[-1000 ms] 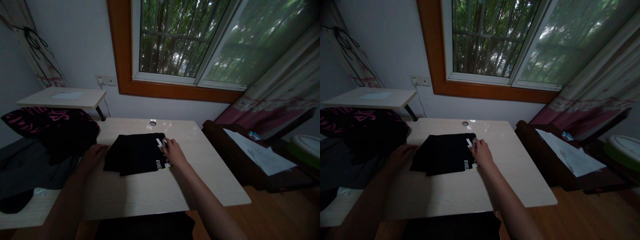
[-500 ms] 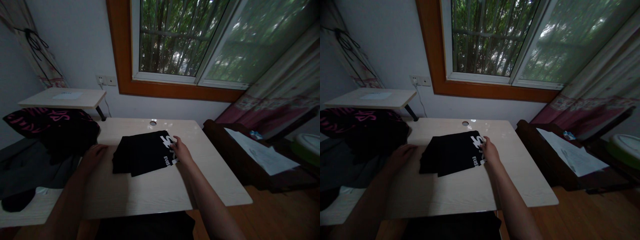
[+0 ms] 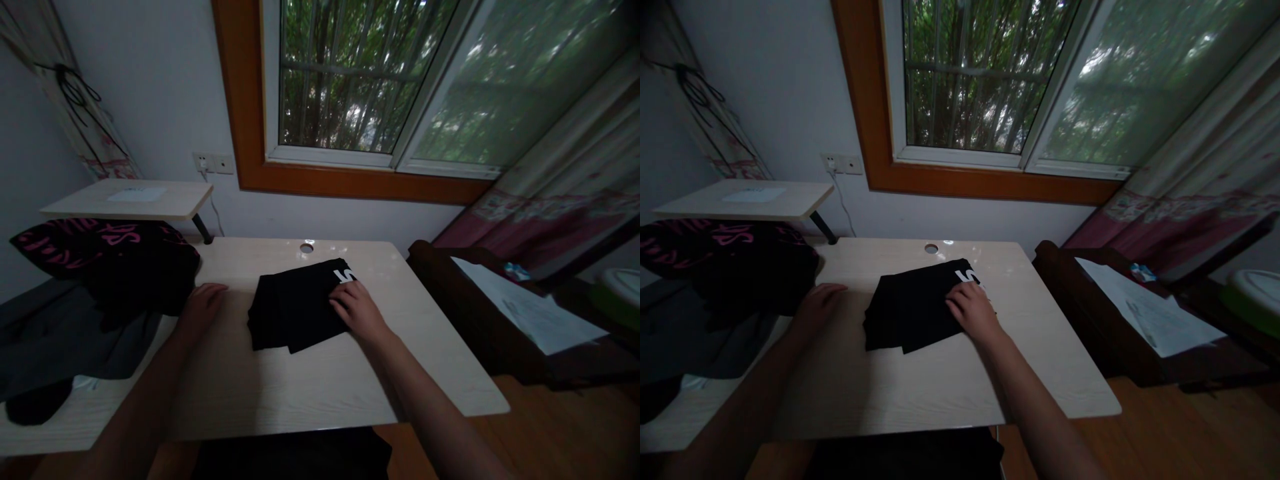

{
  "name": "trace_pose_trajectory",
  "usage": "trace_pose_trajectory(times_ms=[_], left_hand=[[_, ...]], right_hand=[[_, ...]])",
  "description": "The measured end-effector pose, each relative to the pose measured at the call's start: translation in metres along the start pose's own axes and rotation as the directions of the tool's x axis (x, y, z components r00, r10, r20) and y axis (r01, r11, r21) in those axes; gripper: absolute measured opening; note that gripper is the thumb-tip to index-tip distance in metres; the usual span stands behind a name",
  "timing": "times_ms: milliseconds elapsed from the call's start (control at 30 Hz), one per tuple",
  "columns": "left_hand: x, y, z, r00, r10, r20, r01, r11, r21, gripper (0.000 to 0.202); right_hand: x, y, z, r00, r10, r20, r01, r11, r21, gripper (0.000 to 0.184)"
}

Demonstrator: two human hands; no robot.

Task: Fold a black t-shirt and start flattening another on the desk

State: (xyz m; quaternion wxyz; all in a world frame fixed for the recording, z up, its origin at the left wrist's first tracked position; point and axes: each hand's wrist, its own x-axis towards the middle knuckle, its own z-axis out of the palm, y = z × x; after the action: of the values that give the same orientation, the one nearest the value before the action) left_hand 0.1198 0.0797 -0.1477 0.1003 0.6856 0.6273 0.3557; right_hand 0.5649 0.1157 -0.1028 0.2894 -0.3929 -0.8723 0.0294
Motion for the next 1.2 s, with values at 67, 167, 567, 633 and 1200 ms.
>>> trace_pose_trajectory(times_ms=[67,167,567,633,1200], left_hand=[[0.005,0.012,0.011,1.0,0.015,0.01,-0.014,1.0,-0.011,0.036],[0.013,0.033,0.031,0.999,0.04,0.029,-0.04,0.999,-0.011,0.035],[0.063,0.051,0.087,0.999,0.03,0.023,-0.03,0.999,-0.021,0.023],[0.068,0.052,0.091,0.999,0.032,0.038,-0.031,0.999,-0.023,0.022],[0.087,0.068,0.099,0.994,-0.011,0.106,0.016,0.999,-0.049,0.021]], right_hand=[[0.0,-0.02,0.003,0.982,-0.155,0.104,0.143,0.983,0.111,0.021],[-0.005,-0.04,0.012,0.933,-0.29,0.211,0.245,0.945,0.216,0.037],[-0.023,-0.04,0.029,0.901,-0.403,0.164,0.401,0.915,0.043,0.024],[-0.024,-0.042,0.03,0.898,-0.414,0.151,0.415,0.909,0.028,0.021],[-0.022,-0.049,0.028,0.949,-0.309,0.069,0.296,0.943,0.154,0.013]])
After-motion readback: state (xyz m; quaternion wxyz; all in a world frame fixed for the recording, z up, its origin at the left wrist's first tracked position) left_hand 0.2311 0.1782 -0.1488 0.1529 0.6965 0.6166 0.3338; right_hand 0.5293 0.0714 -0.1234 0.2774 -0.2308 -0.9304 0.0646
